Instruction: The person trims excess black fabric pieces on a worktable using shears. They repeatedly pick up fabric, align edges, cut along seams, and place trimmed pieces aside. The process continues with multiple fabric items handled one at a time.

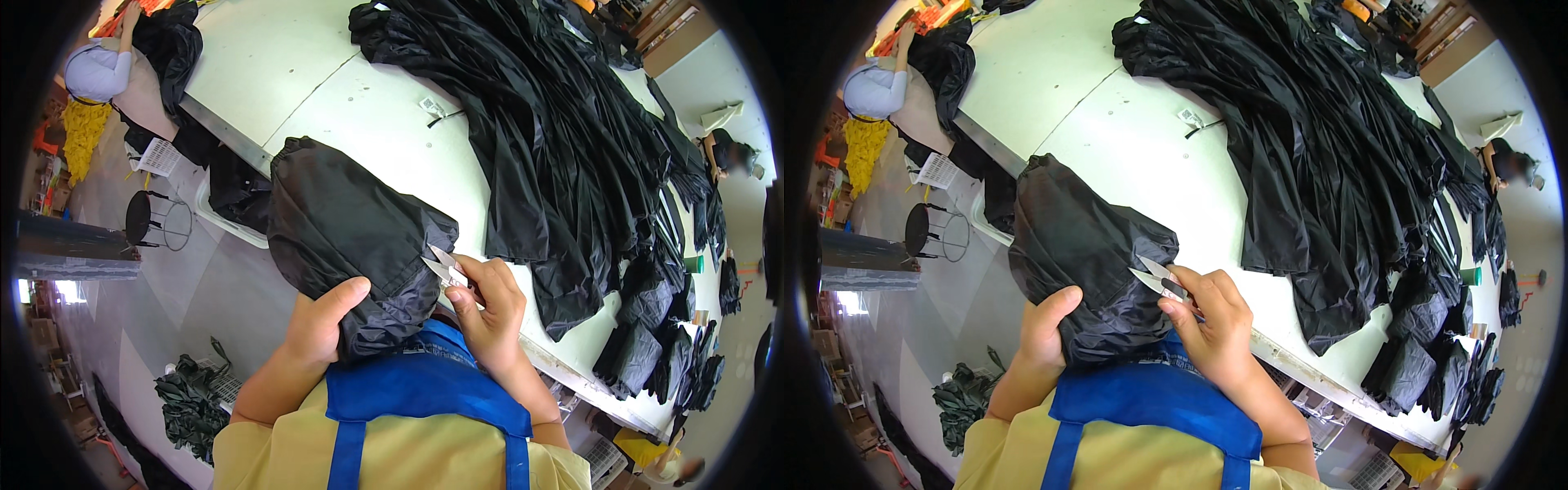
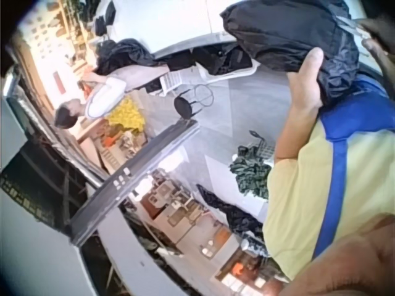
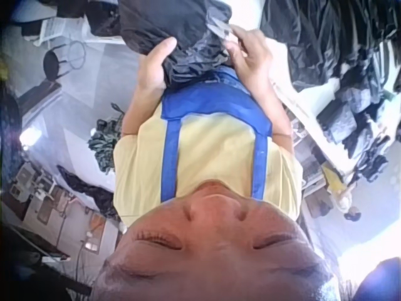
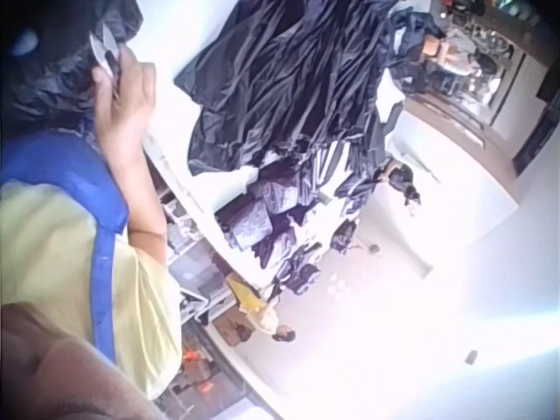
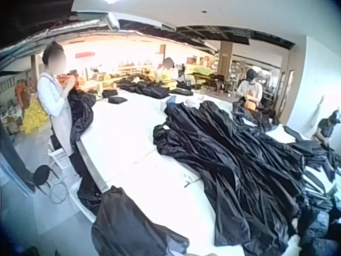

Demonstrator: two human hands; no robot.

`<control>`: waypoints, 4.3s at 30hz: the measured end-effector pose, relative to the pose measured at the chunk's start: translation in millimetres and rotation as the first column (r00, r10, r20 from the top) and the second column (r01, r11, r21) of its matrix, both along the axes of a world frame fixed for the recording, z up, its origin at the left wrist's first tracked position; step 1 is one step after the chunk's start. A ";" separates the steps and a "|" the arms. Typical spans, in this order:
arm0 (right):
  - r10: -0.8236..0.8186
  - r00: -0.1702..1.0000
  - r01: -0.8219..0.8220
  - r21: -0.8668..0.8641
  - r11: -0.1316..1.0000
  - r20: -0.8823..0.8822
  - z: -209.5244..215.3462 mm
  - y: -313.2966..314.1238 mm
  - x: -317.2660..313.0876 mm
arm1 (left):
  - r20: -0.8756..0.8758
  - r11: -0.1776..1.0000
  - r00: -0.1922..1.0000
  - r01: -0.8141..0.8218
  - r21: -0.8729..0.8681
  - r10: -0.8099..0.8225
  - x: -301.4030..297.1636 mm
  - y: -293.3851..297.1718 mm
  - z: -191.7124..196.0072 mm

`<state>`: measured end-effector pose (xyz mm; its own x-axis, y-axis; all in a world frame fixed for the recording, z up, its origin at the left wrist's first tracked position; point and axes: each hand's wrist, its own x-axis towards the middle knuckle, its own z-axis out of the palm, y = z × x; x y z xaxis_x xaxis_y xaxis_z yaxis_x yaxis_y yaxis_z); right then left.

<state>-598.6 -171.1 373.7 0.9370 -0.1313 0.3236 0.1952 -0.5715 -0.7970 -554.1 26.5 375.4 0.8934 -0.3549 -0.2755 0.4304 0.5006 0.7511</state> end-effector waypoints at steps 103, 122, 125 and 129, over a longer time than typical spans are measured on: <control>0.303 0.932 -0.352 0.696 0.626 0.200 32.2 23.2 81.6 | 0.697 0.947 0.710 -0.146 0.285 -0.100 31.9 -3.4 10.5; 0.540 0.838 -0.402 0.756 0.517 0.076 58.9 12.1 104.1 | 0.654 0.825 0.748 -0.297 0.481 -0.112 60.2 -8.7 31.0; 0.418 0.907 -0.354 0.634 0.688 0.053 60.2 10.0 107.2 | 0.620 0.864 0.777 -0.236 0.445 -0.107 66.4 5.9 28.6; 0.305 0.950 -0.246 0.755 0.607 0.065 63.6 -1.7 116.2 | 0.370 0.977 0.919 0.066 0.202 -0.139 69.7 22.9 27.9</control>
<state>-482.4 -172.8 437.4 0.9845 -0.0313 0.1727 0.1741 0.2969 -0.9389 -484.4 49.4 403.3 0.9045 -0.4265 0.0088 0.1363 0.3085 0.9414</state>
